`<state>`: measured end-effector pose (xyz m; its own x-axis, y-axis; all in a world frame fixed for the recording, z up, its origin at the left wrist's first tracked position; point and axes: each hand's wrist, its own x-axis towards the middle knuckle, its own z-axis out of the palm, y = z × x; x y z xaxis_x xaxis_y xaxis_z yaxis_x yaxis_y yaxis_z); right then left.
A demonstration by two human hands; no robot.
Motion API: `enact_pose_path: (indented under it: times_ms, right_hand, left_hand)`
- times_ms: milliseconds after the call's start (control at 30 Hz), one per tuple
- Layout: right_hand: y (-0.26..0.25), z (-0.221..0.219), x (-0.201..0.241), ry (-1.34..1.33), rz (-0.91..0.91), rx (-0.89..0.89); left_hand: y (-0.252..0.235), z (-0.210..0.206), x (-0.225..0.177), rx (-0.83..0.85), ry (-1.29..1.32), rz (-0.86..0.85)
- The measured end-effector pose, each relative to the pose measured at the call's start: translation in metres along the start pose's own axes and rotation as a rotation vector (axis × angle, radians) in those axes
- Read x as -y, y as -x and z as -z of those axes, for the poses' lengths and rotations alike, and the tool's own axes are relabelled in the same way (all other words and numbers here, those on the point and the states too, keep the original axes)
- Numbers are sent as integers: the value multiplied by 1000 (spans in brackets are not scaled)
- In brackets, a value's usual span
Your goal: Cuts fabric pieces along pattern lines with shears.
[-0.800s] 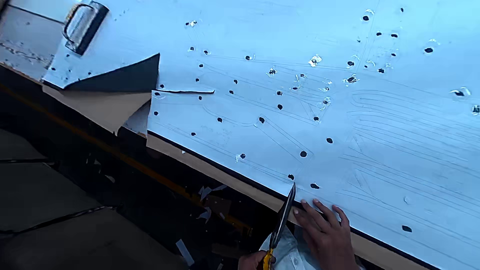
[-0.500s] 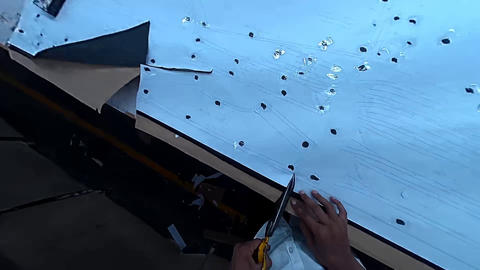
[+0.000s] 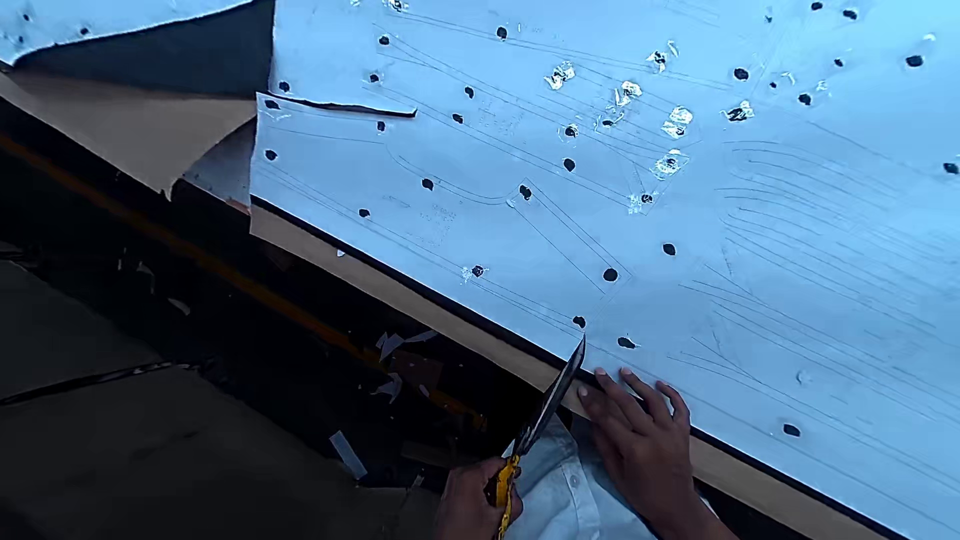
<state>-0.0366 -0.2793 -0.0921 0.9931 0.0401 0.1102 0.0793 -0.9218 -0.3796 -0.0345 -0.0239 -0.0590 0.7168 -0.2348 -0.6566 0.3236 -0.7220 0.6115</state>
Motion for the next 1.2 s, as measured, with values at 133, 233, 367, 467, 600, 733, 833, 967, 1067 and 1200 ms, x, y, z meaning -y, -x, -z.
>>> enact_pose_path:
  times_ms: [133,233,367,467,600,733,833,967,1067,1200]
  right_hand:
    - [0,0,0,-6,0,7]
    - [1,-2,0,-21,-3,5]
    - [3,-2,0,-36,-10,6]
    - [4,-3,2,-42,-21,0]
    - [4,-2,3,-53,-32,-10]
    - [4,-3,3,-67,-30,-12]
    - [4,-3,1,-80,-23,-22]
    - [5,-1,1,-105,-25,-13]
    - [5,-2,0,-124,-27,-18]
    - [5,0,-1,-151,-24,-24]
  left_hand:
    - [-8,11,11,-11,-60,-49]
    - [-16,19,16,7,-65,-89]
    - [-19,23,15,10,-46,-140]
    - [-13,22,12,-10,-48,-148]
    - [-10,25,5,-11,-54,-109]
    - [-12,29,2,-14,-43,-88]
    - [-13,30,2,-33,-50,-99]
    - [-12,24,6,-103,-56,-158]
    - [-8,23,3,-80,34,-149]
    - [-6,35,-10,144,373,26]
